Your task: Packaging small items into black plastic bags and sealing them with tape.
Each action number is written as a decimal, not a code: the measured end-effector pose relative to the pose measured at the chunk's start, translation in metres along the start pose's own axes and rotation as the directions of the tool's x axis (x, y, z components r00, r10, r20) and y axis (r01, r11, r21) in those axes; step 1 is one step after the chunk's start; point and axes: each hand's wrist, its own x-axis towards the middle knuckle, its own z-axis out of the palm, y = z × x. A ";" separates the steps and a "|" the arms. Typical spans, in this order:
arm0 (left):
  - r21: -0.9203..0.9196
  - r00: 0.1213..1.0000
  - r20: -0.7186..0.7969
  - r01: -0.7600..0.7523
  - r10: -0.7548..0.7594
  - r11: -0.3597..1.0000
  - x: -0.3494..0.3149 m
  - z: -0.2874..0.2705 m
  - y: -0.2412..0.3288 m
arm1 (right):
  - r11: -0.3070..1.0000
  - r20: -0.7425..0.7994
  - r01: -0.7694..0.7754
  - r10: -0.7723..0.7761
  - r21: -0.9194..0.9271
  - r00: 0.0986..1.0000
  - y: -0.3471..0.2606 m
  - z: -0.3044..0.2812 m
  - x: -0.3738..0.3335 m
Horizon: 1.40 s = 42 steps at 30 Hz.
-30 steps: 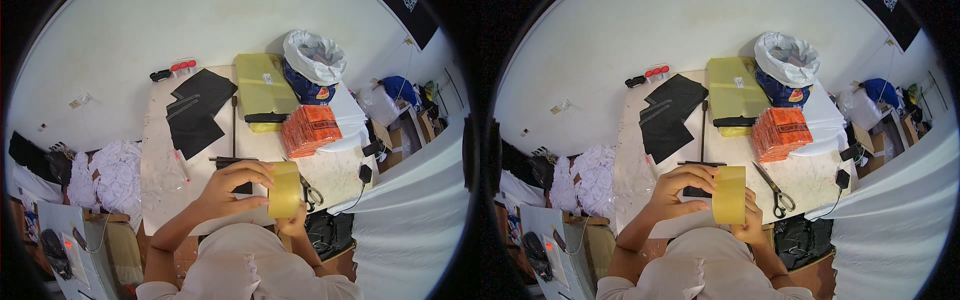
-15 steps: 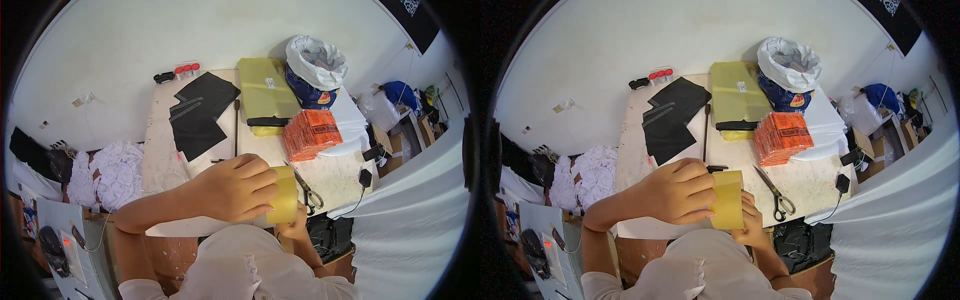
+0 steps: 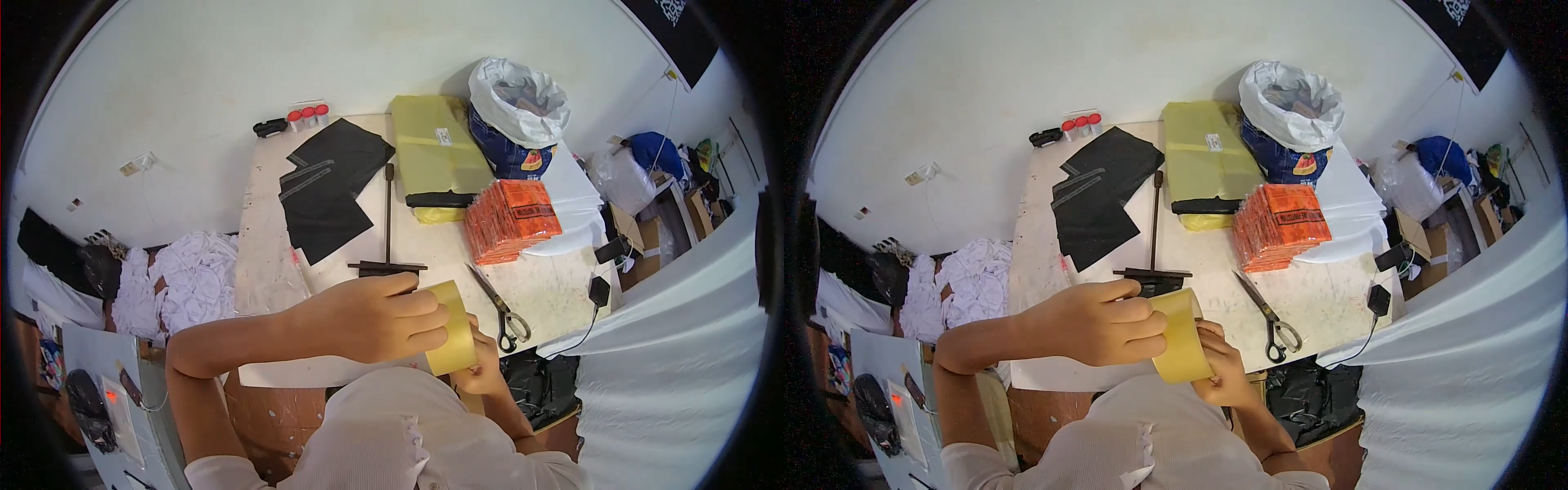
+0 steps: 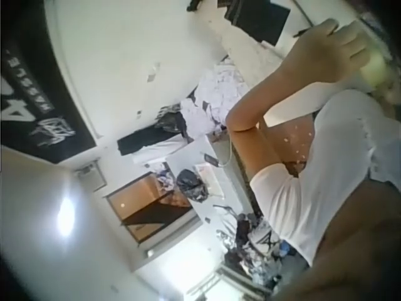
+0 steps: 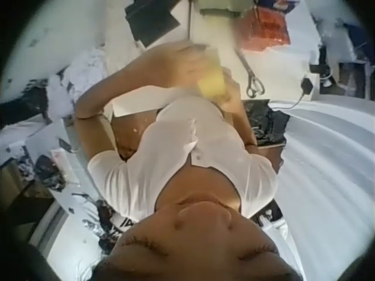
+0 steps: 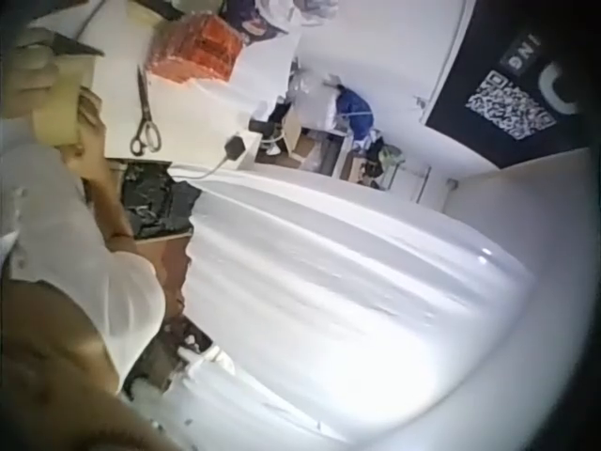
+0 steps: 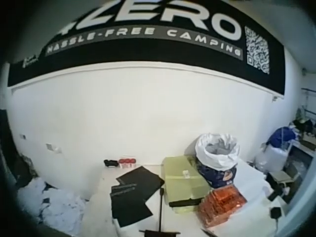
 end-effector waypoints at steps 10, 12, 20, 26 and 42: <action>-0.017 0.999 0.045 0.025 -0.024 1.000 -0.005 0.000 0.003 | 0.998 0.035 -0.056 0.055 0.027 0.998 -0.001 0.003 0.004; -0.045 0.998 0.056 0.003 -0.001 0.999 -0.006 0.001 0.002 | 0.999 0.061 -0.051 0.049 0.018 0.997 -0.002 0.003 0.005; -0.042 0.995 0.102 0.019 -0.015 0.999 -0.008 -0.010 0.003 | 0.993 0.154 -0.045 0.028 0.106 0.988 -0.005 -0.002 0.008; -0.405 0.962 0.028 0.260 -0.272 0.877 -0.017 -0.018 -0.017 | 0.995 0.110 -0.067 0.058 0.077 0.992 0.000 0.002 0.001; -0.791 0.663 -0.204 0.322 -0.720 0.521 -0.016 0.018 0.048 | 0.999 -0.009 -0.047 0.047 0.010 0.999 -0.011 0.011 0.008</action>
